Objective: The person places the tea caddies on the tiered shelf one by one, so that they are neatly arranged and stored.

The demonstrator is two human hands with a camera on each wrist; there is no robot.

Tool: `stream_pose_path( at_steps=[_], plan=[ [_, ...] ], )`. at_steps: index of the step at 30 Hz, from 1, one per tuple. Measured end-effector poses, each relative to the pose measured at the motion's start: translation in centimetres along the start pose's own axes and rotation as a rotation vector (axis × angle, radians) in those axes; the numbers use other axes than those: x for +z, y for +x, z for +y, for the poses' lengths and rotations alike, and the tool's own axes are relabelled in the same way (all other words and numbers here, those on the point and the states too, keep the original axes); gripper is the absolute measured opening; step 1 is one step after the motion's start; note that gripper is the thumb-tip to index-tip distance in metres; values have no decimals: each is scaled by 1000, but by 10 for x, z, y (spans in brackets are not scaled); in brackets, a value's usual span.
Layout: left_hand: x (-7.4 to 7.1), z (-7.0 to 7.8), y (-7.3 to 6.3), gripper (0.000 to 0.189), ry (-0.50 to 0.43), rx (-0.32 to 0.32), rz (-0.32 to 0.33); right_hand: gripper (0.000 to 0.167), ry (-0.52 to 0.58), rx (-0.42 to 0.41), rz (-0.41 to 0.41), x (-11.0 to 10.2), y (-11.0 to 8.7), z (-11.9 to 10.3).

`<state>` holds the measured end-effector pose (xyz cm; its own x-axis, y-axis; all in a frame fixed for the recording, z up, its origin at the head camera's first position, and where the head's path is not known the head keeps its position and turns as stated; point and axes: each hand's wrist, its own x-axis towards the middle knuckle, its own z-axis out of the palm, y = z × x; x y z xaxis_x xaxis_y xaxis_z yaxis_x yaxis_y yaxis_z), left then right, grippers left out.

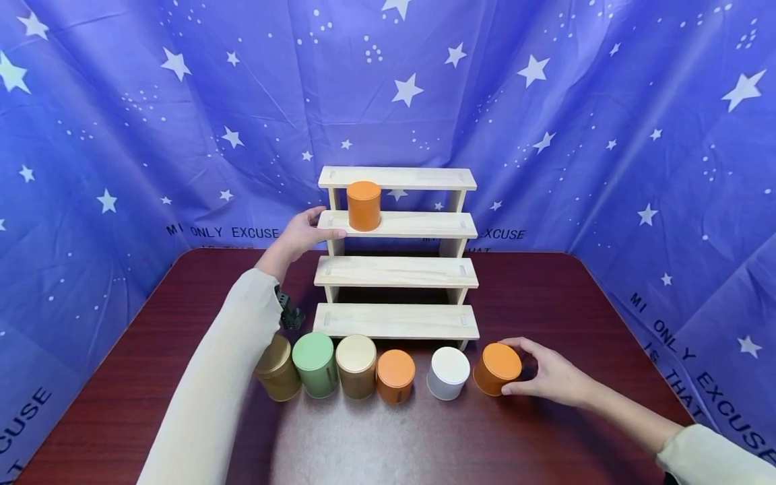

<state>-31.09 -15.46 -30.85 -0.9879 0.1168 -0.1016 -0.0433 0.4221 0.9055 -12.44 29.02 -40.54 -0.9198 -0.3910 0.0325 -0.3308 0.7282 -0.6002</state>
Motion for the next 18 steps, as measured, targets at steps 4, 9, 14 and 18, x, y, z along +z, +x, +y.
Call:
stream_pose_path(
  at_steps=[4, 9, 14, 18],
  plan=[
    [0, -1, 0, 95, 13, 5, 0, 73, 6, 18, -8, 2, 0, 0],
    [0, -1, 0, 94, 18, -1, 6, 72, 1, 20, -2, 5, 0, 1],
    [0, 0, 1, 94, 14, -7, 7, 70, 34, 16, -3, 8, 0, 1],
    [0, 0, 1, 94, 5, -10, 8, 71, 72, 29, -15, 10, 0, 3]
  ],
)
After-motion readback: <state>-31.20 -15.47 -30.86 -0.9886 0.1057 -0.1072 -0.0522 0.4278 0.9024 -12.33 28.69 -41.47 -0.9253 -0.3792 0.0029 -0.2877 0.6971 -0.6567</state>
